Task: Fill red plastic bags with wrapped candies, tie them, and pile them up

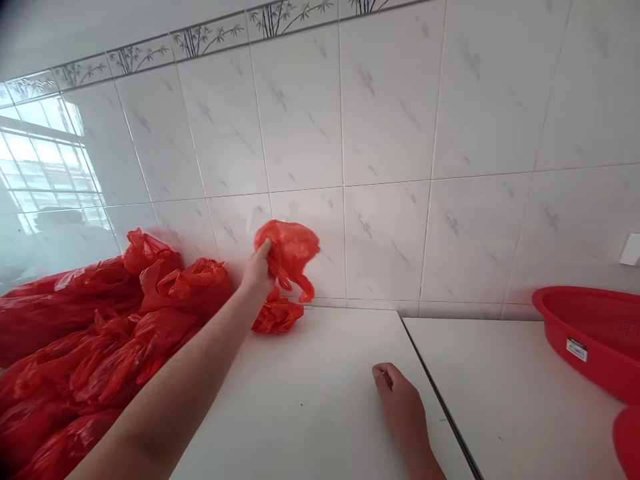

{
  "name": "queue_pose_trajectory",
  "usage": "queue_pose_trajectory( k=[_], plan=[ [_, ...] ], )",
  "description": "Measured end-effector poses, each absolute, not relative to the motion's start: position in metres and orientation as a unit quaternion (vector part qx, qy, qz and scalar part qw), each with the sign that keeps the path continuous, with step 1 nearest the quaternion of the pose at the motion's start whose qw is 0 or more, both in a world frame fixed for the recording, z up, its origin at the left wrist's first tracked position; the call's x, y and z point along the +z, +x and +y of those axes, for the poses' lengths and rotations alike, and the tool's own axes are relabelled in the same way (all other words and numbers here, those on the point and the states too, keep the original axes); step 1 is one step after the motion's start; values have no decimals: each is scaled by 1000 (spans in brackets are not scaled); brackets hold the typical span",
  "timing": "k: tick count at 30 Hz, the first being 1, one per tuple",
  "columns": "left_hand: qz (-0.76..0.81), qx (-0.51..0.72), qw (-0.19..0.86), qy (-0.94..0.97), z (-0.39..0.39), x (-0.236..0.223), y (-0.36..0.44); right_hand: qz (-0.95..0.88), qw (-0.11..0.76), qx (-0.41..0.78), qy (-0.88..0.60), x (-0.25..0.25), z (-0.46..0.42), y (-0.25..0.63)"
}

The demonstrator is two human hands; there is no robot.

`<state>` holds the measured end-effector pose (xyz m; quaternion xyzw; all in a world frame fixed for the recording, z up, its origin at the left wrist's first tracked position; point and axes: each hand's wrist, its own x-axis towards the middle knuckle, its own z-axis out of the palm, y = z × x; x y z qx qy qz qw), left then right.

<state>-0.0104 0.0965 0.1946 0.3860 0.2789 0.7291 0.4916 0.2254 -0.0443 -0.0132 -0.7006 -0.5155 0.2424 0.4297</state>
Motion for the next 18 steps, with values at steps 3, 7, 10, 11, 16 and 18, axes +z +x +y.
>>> queue_pose_trajectory(
  k=[3,7,10,11,16,18],
  plan=[
    [269,647,591,400,64,155,22,-502,563,188,-629,-7,-45,203],
    [276,526,696,403,24,94,52,-453,675,248,-527,3,-44,181],
    [293,493,718,394,12,63,51,-370,695,313,-531,0,-41,194],
    [299,497,715,389,13,56,46,-339,708,317,-532,-2,-40,204],
    [357,543,658,381,26,38,3,-226,767,332,-500,-11,-40,253],
    [392,560,618,388,26,38,-11,-204,783,354,-469,-9,-41,262]
  ],
)
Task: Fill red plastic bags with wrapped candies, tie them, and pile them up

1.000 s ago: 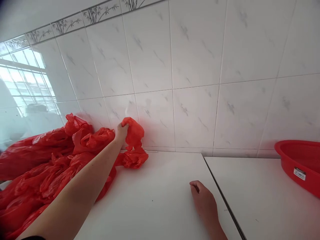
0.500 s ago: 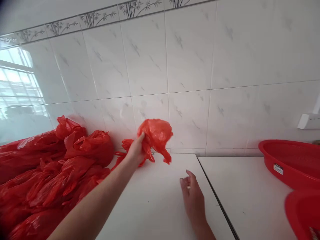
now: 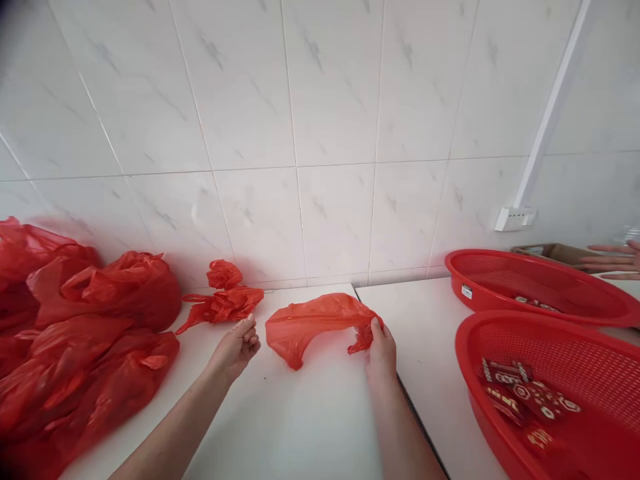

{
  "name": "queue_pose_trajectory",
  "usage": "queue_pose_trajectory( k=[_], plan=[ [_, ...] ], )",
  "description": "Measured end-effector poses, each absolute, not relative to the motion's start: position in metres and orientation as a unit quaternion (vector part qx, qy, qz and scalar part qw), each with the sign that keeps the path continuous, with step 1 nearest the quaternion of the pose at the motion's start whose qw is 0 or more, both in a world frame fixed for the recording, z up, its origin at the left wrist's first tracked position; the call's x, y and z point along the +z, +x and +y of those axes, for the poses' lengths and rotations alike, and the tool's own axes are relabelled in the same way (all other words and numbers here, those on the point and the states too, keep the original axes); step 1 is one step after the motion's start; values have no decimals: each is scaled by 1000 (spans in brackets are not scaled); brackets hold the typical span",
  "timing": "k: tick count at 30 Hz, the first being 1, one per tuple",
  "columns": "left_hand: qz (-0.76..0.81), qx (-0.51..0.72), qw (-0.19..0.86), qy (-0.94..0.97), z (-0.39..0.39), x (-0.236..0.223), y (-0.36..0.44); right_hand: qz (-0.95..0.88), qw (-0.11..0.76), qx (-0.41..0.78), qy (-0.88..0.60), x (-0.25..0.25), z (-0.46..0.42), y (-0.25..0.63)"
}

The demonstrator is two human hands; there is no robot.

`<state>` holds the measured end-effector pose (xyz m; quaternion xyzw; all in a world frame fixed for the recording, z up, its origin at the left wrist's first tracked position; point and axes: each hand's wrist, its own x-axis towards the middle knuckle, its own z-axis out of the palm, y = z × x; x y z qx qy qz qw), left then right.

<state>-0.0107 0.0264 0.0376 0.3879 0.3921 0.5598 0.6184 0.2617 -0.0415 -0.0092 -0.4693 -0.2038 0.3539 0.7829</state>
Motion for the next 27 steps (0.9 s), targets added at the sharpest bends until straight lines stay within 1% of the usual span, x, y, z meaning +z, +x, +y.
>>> queue_pose_trajectory(
  k=[3,5,7,10,11,13,19,24,27],
  plan=[
    [419,583,548,430,16,42,-12,-191,791,389,-432,-5,-43,260],
    [417,576,519,474,4,43,0,-195,789,410,-414,-4,-43,254],
    [428,529,466,566,-7,39,15,-203,783,430,-400,-3,-43,246],
    [467,402,295,730,-15,22,31,-213,770,460,-387,-3,-44,238],
    [476,364,242,763,-14,15,33,-214,767,466,-385,-3,-45,237],
    [488,323,193,788,-10,5,30,-214,764,471,-385,-2,-46,237],
    [503,314,197,781,-3,0,9,-195,761,421,-454,-5,-43,241],
    [475,351,243,769,-5,0,3,-193,730,345,-557,-7,-49,246],
    [445,371,284,764,-3,-2,1,-196,707,347,-584,-5,-54,251]
  ],
)
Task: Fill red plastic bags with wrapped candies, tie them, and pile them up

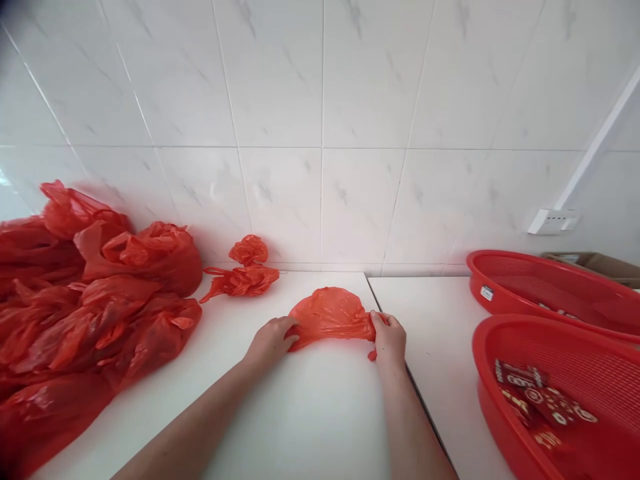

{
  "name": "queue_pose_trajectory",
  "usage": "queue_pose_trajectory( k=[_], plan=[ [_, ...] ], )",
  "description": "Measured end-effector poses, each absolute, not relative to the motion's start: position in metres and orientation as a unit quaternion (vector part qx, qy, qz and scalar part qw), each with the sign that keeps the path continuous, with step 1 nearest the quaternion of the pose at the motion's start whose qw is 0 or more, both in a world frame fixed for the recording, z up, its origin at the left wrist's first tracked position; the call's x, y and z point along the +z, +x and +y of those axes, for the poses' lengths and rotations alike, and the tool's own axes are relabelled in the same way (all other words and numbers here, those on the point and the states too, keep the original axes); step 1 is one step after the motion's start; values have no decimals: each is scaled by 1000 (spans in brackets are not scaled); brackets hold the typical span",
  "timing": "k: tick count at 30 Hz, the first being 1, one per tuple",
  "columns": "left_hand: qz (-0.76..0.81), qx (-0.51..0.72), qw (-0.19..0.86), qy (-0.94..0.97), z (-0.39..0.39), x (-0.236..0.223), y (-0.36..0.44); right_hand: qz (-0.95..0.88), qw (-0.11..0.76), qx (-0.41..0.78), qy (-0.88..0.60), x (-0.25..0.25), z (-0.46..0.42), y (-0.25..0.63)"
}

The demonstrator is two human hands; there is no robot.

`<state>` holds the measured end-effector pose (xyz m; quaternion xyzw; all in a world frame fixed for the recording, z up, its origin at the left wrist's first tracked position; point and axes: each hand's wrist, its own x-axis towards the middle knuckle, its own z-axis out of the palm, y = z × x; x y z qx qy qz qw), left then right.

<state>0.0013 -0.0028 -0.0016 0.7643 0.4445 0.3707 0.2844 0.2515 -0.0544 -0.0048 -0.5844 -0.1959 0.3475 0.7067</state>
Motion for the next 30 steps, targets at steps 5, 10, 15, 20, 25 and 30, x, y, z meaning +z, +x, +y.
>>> queue_pose_trajectory(
  k=[5,10,15,20,25,30],
  plan=[
    [405,402,357,739,-4,-2,1,-181,698,421,-551,1,-57,260],
    [423,456,414,665,-6,-5,1,-169,710,515,-451,6,-60,269],
    [437,519,493,545,-5,-8,5,-183,736,532,-377,4,-64,276],
    [373,577,602,408,-5,-6,12,-220,753,506,-358,-1,-62,274],
    [318,617,658,291,1,-5,11,-300,706,510,-390,4,-59,256],
    [306,621,681,240,14,0,-3,-334,667,476,-465,0,-56,249]
  ],
)
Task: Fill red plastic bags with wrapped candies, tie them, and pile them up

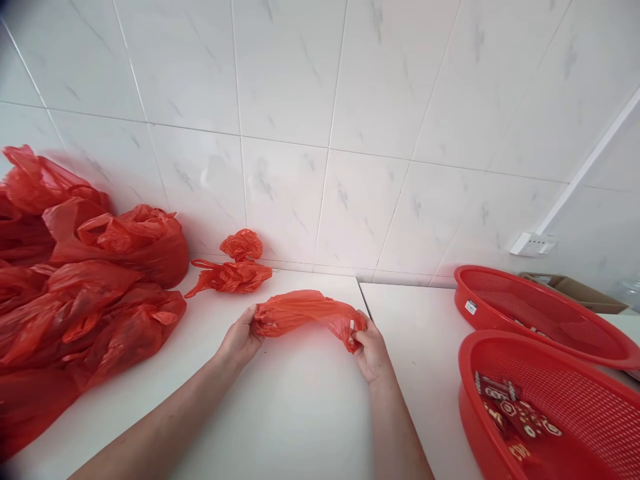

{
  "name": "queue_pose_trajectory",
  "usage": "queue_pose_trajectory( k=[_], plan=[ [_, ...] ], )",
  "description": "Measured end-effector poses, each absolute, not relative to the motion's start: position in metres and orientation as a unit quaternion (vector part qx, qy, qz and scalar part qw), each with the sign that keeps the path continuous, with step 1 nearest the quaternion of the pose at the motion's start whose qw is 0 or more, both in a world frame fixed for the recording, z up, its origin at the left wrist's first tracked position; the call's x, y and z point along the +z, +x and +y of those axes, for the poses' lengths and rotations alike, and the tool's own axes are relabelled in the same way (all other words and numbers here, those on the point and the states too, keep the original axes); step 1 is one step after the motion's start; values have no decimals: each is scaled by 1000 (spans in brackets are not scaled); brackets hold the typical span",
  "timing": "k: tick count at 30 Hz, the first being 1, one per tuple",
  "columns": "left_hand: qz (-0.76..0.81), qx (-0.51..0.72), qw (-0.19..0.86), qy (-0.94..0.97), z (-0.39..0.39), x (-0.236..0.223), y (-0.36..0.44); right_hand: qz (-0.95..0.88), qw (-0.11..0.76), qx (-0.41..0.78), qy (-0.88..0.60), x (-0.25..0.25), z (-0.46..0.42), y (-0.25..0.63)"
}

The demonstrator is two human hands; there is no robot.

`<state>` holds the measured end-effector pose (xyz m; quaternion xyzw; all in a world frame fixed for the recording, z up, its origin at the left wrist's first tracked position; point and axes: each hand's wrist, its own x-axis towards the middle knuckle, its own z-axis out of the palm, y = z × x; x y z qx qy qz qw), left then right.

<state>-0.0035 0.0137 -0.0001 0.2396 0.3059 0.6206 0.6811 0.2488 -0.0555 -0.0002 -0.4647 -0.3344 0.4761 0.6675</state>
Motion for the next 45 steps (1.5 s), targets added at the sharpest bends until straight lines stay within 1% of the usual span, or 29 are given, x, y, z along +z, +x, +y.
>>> queue_pose_trajectory(
  k=[2,5,7,8,9,10,11,12,14,17,20,22,25,26,28,31,33,34,35,36,38,39,40,41,43,45],
  plan=[
    [307,618,682,243,16,2,-9,-328,654,447,-514,-3,-55,253],
    [308,614,674,273,16,5,-14,-292,653,359,-599,2,-57,255],
    [307,609,667,302,14,5,-12,-299,663,245,-641,12,-59,244],
    [306,606,663,316,13,5,-11,-340,655,169,-653,17,-59,236],
    [306,603,659,329,11,6,-9,-406,630,94,-656,21,-59,226],
    [305,601,655,341,10,6,-8,-483,586,29,-649,24,-59,216],
    [305,599,652,352,9,6,-7,-556,534,-16,-637,25,-58,206],
    [304,597,648,363,8,7,-6,-609,485,-28,-626,25,-56,199],
    [302,594,640,383,8,9,-7,-632,445,53,-632,20,-54,195],
    [311,595,615,414,10,12,-13,-561,441,226,-663,15,-55,212],
    [339,598,578,440,13,13,-20,-534,424,322,-657,21,-64,239],
    [356,597,560,451,14,14,-22,-506,463,412,-600,27,-72,253],
    [366,579,565,460,10,16,-20,-412,563,543,-468,29,-78,263],
    [364,569,576,460,8,17,-17,-385,586,547,-457,28,-78,265],
    [355,551,607,450,1,20,-10,-359,617,477,-512,29,-75,267],
    [335,535,659,408,-7,22,2,-327,655,314,-604,43,-74,264],
    [327,534,685,374,-10,23,9,-345,666,164,-640,61,-78,250],
    [325,534,694,357,-12,23,12,-375,652,80,-654,70,-81,239],
    [324,535,702,342,-14,24,15,-425,619,2,-661,78,-85,226],
    [322,536,708,328,-16,25,18,-491,571,-19,-658,84,-88,213],
    [318,535,719,309,-22,28,22,-639,428,39,-638,90,-90,187],
    [313,531,727,301,-25,31,24,-684,352,72,-635,88,-89,178],
    [304,524,739,294,-27,34,24,-706,289,90,-640,84,-86,172],
    [296,515,752,286,-28,38,22,-708,246,92,-655,79,-83,169],
    [297,517,744,301,-24,47,13,-686,213,82,-691,68,-76,173],
    [334,570,659,360,-16,60,-3,-670,204,92,-708,59,-75,182]
  ],
)
